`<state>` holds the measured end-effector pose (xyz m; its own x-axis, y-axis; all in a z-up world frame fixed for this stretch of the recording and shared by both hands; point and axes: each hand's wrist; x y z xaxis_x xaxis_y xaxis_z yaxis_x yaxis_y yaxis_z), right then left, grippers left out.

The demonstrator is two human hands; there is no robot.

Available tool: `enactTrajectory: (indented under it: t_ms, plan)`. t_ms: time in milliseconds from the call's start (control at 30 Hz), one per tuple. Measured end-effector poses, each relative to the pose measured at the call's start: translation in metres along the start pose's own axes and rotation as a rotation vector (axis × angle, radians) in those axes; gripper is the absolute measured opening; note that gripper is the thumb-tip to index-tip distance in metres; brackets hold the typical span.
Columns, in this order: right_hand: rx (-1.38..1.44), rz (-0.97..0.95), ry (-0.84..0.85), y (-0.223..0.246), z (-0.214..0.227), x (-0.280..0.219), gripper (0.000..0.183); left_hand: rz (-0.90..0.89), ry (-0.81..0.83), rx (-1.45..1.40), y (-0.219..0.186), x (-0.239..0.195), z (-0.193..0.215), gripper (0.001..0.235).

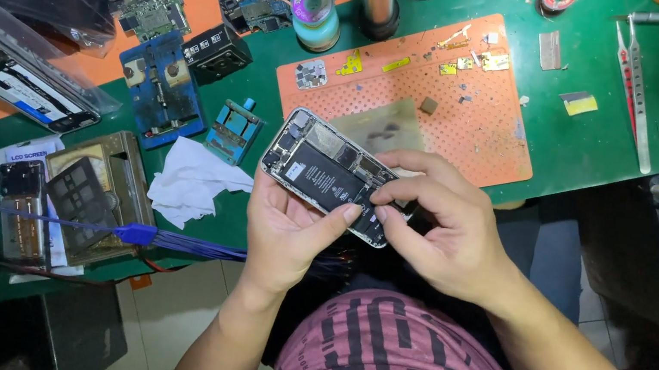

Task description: The person works on a disassembled smartphone, using a blue anti-static wrist strap and their hands to manipulate internal components. They remove a ribbon cable and a small black part from the device's interior.

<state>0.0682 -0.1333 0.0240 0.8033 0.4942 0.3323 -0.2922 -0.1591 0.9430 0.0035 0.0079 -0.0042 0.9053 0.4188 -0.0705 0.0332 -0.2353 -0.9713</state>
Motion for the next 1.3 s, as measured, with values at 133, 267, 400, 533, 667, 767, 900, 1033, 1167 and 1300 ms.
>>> enactTrajectory:
  t_ms: [133, 267, 400, 533, 667, 767, 900, 1033, 1167, 1300]
  plan:
    - [-0.04, -0.006, 0.001, 0.0014, 0.0007, 0.0, 0.007, -0.004, 0.007, 0.016, -0.0053, -0.0006, -0.002, 0.062]
    - [-0.049, -0.012, 0.008, 0.002, 0.0005, -0.0004, 0.006, -0.015, 0.017, 0.011, -0.0059, -0.0027, -0.0022, 0.06]
    - [-0.041, -0.012, 0.017, 0.0027, 0.0009, 0.001, 0.006, -0.005, 0.012, 0.012, -0.0056, -0.0038, -0.0022, 0.062]
    - [-0.041, -0.016, 0.03, 0.0023, 0.0021, 0.0012, 0.005, 0.004, 0.016, 0.003, -0.0031, -0.004, -0.0014, 0.063]
    - [-0.03, -0.013, 0.043, 0.0047, 0.0019, 0.0031, 0.006, 0.006, 0.019, 0.003, -0.0039, -0.0043, -0.0024, 0.064]
    - [-0.028, -0.019, 0.05, 0.0053, 0.0021, 0.0028, 0.007, 0.012, 0.02, 0.004, -0.0046, -0.0048, -0.0032, 0.062]
    - [-0.024, -0.034, 0.054, 0.0071, 0.0018, 0.0036, 0.007, 0.013, 0.025, 0.013, -0.0045, -0.0054, -0.0029, 0.062]
    - [-0.015, -0.043, 0.062, 0.0064, 0.0029, 0.0024, 0.008, 0.012, 0.032, 0.008, -0.0055, -0.006, -0.004, 0.06]
    - [0.021, -0.053, 0.068, 0.0059, 0.003, 0.0009, 0.007, 0.017, 0.029, 0.021, -0.0076, -0.0066, -0.0049, 0.061]
    - [0.119, -0.06, 0.067, 0.0059, 0.0048, 0.0005, 0.011, 0.015, 0.016, 0.026, -0.0055, -0.0052, -0.0015, 0.062]
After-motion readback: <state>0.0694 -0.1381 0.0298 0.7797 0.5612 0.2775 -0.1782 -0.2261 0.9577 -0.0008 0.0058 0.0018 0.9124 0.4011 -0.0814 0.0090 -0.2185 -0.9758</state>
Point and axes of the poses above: each hand's wrist, its own x-axis towards the middle knuckle, its own z-axis out of the back of the hand, y = z × x, and after that the axes turned 11 degrees about x, right-handed
